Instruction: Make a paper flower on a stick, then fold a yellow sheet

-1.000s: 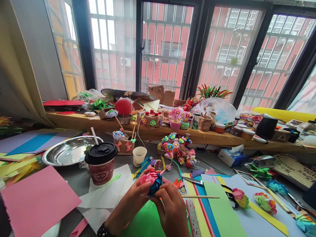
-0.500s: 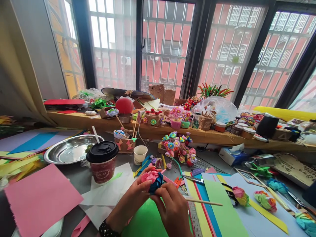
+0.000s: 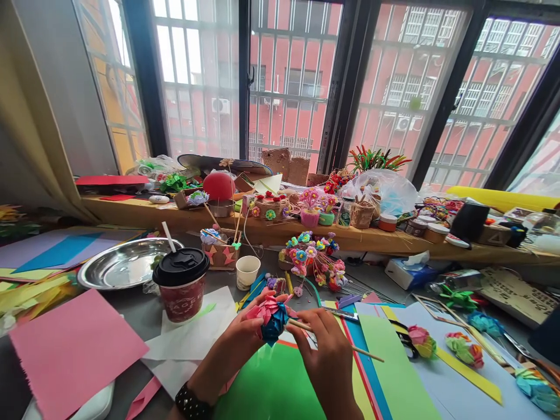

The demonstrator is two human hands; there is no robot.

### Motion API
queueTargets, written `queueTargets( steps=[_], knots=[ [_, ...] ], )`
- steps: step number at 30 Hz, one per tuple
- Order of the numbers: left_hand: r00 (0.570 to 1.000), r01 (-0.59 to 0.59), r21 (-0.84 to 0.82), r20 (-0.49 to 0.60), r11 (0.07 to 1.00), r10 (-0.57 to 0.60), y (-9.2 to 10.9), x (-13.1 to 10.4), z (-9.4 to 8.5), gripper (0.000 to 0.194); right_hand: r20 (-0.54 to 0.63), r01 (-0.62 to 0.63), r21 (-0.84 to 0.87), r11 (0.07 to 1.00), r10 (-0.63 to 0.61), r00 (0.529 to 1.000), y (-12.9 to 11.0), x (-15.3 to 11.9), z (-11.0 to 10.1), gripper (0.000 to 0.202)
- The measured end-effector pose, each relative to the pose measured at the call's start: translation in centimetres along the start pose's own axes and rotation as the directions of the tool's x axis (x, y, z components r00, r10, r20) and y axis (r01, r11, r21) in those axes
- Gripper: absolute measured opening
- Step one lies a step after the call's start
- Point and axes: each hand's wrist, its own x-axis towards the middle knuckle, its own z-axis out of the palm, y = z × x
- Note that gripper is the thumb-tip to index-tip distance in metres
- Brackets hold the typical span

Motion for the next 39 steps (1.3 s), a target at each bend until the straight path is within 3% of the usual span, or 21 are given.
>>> queueTargets(
  steps=[5, 13, 22, 30, 39],
  knots=[
    [0.999, -0.005, -0.026, -0.054, 1.000, 0.004, 0.1, -0.2, 0.2, 0.036, 0.044, 0.003, 0.050, 0.999, -0.005, 0.999, 0.1, 0.2, 0.0, 0.021],
    [0.973, 0.046, -0.038, -0.224, 0.998, -0.053, -0.1, 0.0, 0.1, 0.044, 0.115, 0.110, 0.033, 0.993, -0.113, 0.987, 1.0, 0.2, 0.4, 0.017],
    [0.930, 0.170, 0.105, -0.347, 0.980, -0.124, -0.2, 0.6, 0.1, 0.045, 0.176, 0.065, -0.019, 0.998, -0.061, 0.982, 0.4, -0.2, 0.9, 0.023],
    [0.941, 0.147, 0.194, -0.330, 0.970, -0.076, -0.7, 0.5, -0.3, 0.048, 0.245, 0.198, -0.056, 0.979, -0.179, 0.953, 1.1, -0.4, 1.1, 0.023],
    [0.904, 0.147, 0.215, -0.425, 0.965, -0.043, -1.1, 0.7, -0.8, 0.054, 0.227, 0.231, -0.089, 0.969, -0.206, 0.952, 0.9, -0.5, 1.3, 0.024]
  ],
)
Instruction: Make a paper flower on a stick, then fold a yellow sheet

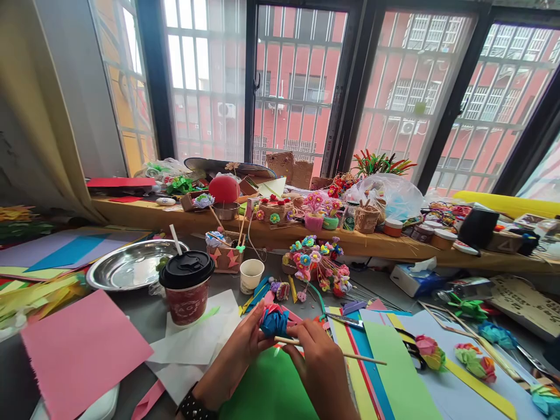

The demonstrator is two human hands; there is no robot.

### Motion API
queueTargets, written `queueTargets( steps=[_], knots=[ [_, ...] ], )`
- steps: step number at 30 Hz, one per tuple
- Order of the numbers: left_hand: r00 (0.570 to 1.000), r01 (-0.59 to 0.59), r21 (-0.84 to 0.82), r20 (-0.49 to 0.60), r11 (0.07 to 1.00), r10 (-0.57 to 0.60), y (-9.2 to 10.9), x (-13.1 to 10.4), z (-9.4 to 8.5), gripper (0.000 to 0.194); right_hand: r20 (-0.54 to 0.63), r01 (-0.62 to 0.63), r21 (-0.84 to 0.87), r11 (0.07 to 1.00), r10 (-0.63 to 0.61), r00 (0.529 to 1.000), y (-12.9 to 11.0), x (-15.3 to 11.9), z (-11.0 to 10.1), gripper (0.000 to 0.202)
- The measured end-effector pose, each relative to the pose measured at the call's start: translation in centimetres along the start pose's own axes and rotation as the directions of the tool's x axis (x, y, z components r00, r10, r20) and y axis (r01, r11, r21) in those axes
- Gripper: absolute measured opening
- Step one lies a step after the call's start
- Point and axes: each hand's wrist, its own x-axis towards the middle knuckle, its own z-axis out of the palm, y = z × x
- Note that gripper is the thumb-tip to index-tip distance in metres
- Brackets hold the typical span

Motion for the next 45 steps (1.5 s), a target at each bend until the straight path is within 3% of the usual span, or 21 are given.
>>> queueTargets(
  steps=[7, 11, 15, 18, 20, 23, 25, 30, 36, 40, 45],
  knots=[
    [0.996, 0.025, 0.085, 0.083, 0.996, -0.033, 0.3, 0.5, -0.7, 0.058, -0.004, -0.027, -0.006, 1.000, 0.027, 1.000, 0.3, -0.2, 0.1, 0.023],
    [0.994, -0.088, 0.238, 0.087, 0.967, 0.069, 0.4, 0.6, -0.7, 0.052, -0.055, -0.076, 0.034, 0.997, 0.078, 0.995, 0.2, 0.0, -0.3, 0.025],
    [0.965, -0.263, 0.435, 0.116, 0.861, 0.236, -0.1, 0.3, -0.5, 0.046, -0.070, -0.124, 0.038, 0.992, 0.127, 0.989, -0.1, 0.1, -0.5, 0.029],
    [0.915, -0.382, 0.552, 0.117, 0.741, 0.385, -0.4, -0.2, -0.2, 0.046, -0.080, -0.130, -0.001, 0.991, 0.130, 0.988, -0.1, -0.1, -0.4, 0.028],
    [0.848, -0.471, 0.620, 0.124, 0.627, 0.515, -0.6, -0.6, 0.1, 0.047, -0.120, -0.161, -0.032, 0.986, 0.156, 0.981, -0.1, -0.1, -0.2, 0.031],
    [0.726, -0.593, 0.690, 0.238, 0.414, 0.645, -1.1, -1.2, 0.3, 0.033, -0.177, -0.205, -0.052, 0.977, 0.193, 0.965, -0.4, 0.0, -0.1, 0.034],
    [0.694, -0.627, 0.711, 0.322, 0.320, 0.644, -1.4, -1.4, 0.3, 0.024, -0.181, -0.204, -0.027, 0.979, 0.196, 0.964, -0.7, 0.1, -0.1, 0.033],
    [0.686, -0.621, 0.751, 0.381, 0.226, 0.620, -1.4, -1.4, 0.2, 0.018, -0.174, -0.225, 0.059, 0.973, 0.232, 0.957, -1.6, 0.3, -0.3, 0.029],
    [0.697, -0.679, 0.652, 0.429, 0.338, 0.574, -0.5, -1.3, 0.4, 0.016, -0.019, -0.235, 0.193, 0.953, 0.243, 0.970, -1.0, 0.6, -0.9, 0.016],
    [0.720, -0.656, 0.689, 0.452, 0.307, 0.527, 0.0, -1.4, 0.3, 0.017, 0.049, -0.122, 0.248, 0.961, 0.114, 0.992, -0.4, 0.6, -1.6, 0.025],
    [0.748, -0.623, 0.712, 0.420, 0.324, 0.514, 1.0, -1.7, 0.3, 0.012, 0.148, -0.122, 0.310, 0.943, 0.079, 0.986, -0.4, 0.6, -2.4, 0.031]
  ],
)
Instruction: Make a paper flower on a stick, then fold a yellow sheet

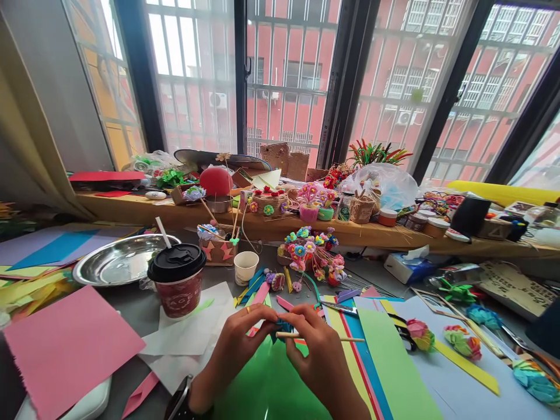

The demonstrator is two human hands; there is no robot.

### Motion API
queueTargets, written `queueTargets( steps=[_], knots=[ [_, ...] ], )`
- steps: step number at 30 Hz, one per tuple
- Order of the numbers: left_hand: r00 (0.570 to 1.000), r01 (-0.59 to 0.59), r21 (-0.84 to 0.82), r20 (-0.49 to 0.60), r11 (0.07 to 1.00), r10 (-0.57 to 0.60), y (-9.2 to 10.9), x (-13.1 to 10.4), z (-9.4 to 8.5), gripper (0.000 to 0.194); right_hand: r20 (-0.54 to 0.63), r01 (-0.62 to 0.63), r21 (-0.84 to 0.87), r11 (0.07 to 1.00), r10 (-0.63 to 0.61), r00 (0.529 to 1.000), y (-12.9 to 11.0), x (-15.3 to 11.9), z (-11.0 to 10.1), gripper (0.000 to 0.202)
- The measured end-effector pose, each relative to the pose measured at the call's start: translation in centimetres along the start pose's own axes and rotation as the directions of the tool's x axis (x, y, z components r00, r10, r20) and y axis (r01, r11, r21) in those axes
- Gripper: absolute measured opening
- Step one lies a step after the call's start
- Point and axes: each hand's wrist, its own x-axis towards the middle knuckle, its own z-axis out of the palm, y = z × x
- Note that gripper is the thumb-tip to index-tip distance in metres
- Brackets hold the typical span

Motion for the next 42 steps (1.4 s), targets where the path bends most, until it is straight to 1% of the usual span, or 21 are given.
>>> queueTargets(
  steps=[2, 4, 7, 9, 11, 15, 18, 21, 23, 27, 30, 34, 38, 40, 42],
  knots=[
    [0.999, 0.027, -0.020, 0.023, 0.999, -0.027, 0.3, 0.2, -0.4, 0.010, 0.004, -0.028, 0.048, 0.998, 0.028, 1.000, -0.1, 0.0, -0.1, 0.026],
    [0.993, 0.078, -0.030, 0.089, 0.997, -0.075, 0.7, 0.4, -0.7, 0.008, 0.025, -0.075, 0.124, 0.989, 0.073, 0.997, -0.1, -0.1, -0.1, 0.020],
    [0.963, 0.198, -0.084, 0.204, 0.977, -0.177, 1.1, 0.5, -1.0, 0.005, 0.091, -0.122, 0.221, 0.967, 0.104, 0.990, 0.0, 0.0, -0.3, 0.017],
    [0.938, 0.274, -0.148, 0.259, 0.950, -0.231, 1.2, 0.5, -1.1, 0.005, 0.127, -0.151, 0.225, 0.963, 0.125, 0.984, 0.2, 0.1, -0.4, 0.017],
    [0.919, 0.323, -0.198, 0.299, 0.925, -0.257, 1.1, 0.5, -1.1, 0.007, 0.146, -0.181, 0.200, 0.963, 0.153, 0.977, 0.2, 0.2, -0.5, 0.018],
    [0.898, 0.374, -0.257, 0.339, 0.891, -0.279, 0.7, 0.4, -1.0, 0.009, 0.174, -0.227, 0.185, 0.956, 0.196, 0.965, 0.1, 0.2, -0.7, 0.018],
    [0.885, 0.401, -0.271, 0.360, 0.875, -0.294, 0.5, 0.4, -1.0, 0.010, 0.218, -0.298, 0.159, 0.941, 0.261, 0.941, -0.2, 0.2, -0.9, 0.017],
    [0.880, 0.410, -0.252, 0.362, 0.876, -0.308, 0.3, 0.5, -0.9, 0.011, 0.235, -0.336, 0.138, 0.931, 0.299, 0.925, -0.4, 0.3, -0.8, 0.017],
    [0.890, 0.394, -0.227, 0.338, 0.891, -0.307, 0.3, 0.5, -0.8, 0.011, 0.224, -0.339, 0.140, 0.930, 0.304, 0.926, -0.4, 0.3, -0.6, 0.016],
    [0.912, 0.355, -0.188, 0.284, 0.916, -0.295, 0.2, 0.5, -0.7, 0.011, 0.159, -0.304, 0.128, 0.944, 0.283, 0.946, -0.3, 0.4, 0.1, 0.014],
    [0.914, 0.346, -0.183, 0.289, 0.920, -0.286, 0.1, 0.6, -0.8, 0.012, 0.107, -0.274, 0.118, 0.954, 0.263, 0.959, -0.2, 0.4, 0.4, 0.013],
    [0.921, 0.316, -0.162, 0.290, 0.935, -0.261, -0.1, 0.5, -1.0, 0.012, 0.065, -0.245, 0.110, 0.963, 0.239, 0.969, -0.1, 0.3, 0.7, 0.011],
    [0.932, 0.310, -0.128, 0.239, 0.942, -0.274, -0.1, 0.5, -0.7, 0.010, 0.023, -0.221, 0.093, 0.971, 0.220, 0.975, 0.1, 0.4, 1.0, 0.012],
    [0.935, 0.309, -0.124, 0.222, 0.943, -0.277, -0.1, 0.5, -0.6, 0.009, 0.030, -0.216, 0.103, 0.971, 0.214, 0.976, 0.1, 0.4, 1.0, 0.013],
    [0.936, 0.310, -0.148, 0.220, 0.939, -0.274, 0.0, 0.5, -0.5, 0.008, 0.061, -0.218, 0.125, 0.968, 0.212, 0.975, 0.2, 0.4, 0.9, 0.013]
  ],
)
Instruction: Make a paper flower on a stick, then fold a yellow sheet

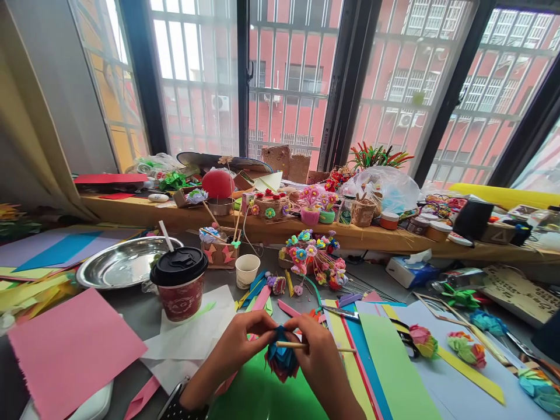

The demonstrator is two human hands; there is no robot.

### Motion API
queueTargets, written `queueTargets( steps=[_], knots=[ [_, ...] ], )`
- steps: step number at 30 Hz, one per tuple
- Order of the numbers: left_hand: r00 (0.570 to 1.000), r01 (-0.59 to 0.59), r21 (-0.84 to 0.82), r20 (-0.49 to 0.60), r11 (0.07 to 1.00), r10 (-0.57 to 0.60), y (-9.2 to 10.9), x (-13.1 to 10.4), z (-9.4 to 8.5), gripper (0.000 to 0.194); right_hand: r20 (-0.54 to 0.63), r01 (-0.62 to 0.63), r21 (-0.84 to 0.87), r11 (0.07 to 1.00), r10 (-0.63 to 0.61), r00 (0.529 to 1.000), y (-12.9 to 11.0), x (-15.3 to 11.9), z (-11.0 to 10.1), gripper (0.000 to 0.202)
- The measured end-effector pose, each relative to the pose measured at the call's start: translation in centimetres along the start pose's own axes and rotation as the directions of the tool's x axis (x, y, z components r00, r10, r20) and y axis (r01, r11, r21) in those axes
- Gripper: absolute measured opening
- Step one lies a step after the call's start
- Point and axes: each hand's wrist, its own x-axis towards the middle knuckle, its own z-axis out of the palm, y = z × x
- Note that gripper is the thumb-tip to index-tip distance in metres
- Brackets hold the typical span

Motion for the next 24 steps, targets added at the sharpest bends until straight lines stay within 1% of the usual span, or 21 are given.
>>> queueTargets(
  steps=[2, 5, 9, 13, 15, 19, 21, 24],
  knots=[
    [1.000, 0.001, -0.038, 0.002, 0.999, -0.001, 0.0, 0.0, 0.0, 0.007, 0.028, -0.021, 0.010, 1.000, 0.021, 0.999, 0.0, 0.0, -0.1, 0.013],
    [1.000, 0.016, -0.089, 0.014, 0.996, -0.015, 0.0, 0.0, 0.1, 0.007, 0.031, -0.052, -0.007, 0.999, 0.052, 0.998, 0.0, 0.0, -0.3, 0.013],
    [0.999, 0.016, -0.141, 0.048, 0.990, -0.009, -0.1, 0.0, 0.1, 0.008, 0.010, -0.021, -0.035, 0.999, 0.022, 1.000, 0.1, -0.1, -0.2, 0.014],
    [0.999, 0.024, -0.167, 0.028, 0.986, -0.020, -0.1, 0.1, 0.1, 0.008, -0.021, -0.022, -0.032, 0.999, 0.021, 1.000, -0.1, -0.1, -0.2, 0.016],
    [0.999, 0.043, -0.193, 0.036, 0.980, -0.037, 0.0, 0.1, 0.1, 0.009, 0.000, -0.030, -0.017, 0.999, 0.030, 1.000, -0.3, -0.1, -0.4, 0.017],
    [0.997, 0.074, -0.216, 0.051, 0.974, -0.064, 0.1, 0.0, 0.0, 0.011, 0.103, -0.056, 0.002, 0.998, 0.056, 0.993, -0.8, -0.1, -0.9, 0.020],
    [0.997, 0.076, -0.206, 0.049, 0.976, -0.067, 0.1, 0.0, 0.0, 0.011, 0.106, -0.064, 0.001, 0.998, 0.064, 0.992, -0.9, -0.1, -1.0, 0.021],
    [0.998, 0.062, -0.176, 0.043, 0.982, -0.055, 0.0, -0.1, 0.1, 0.009, 0.075, -0.061, -0.003, 0.998, 0.061, 0.995, -0.7, -0.1, -0.8, 0.021]
  ],
)
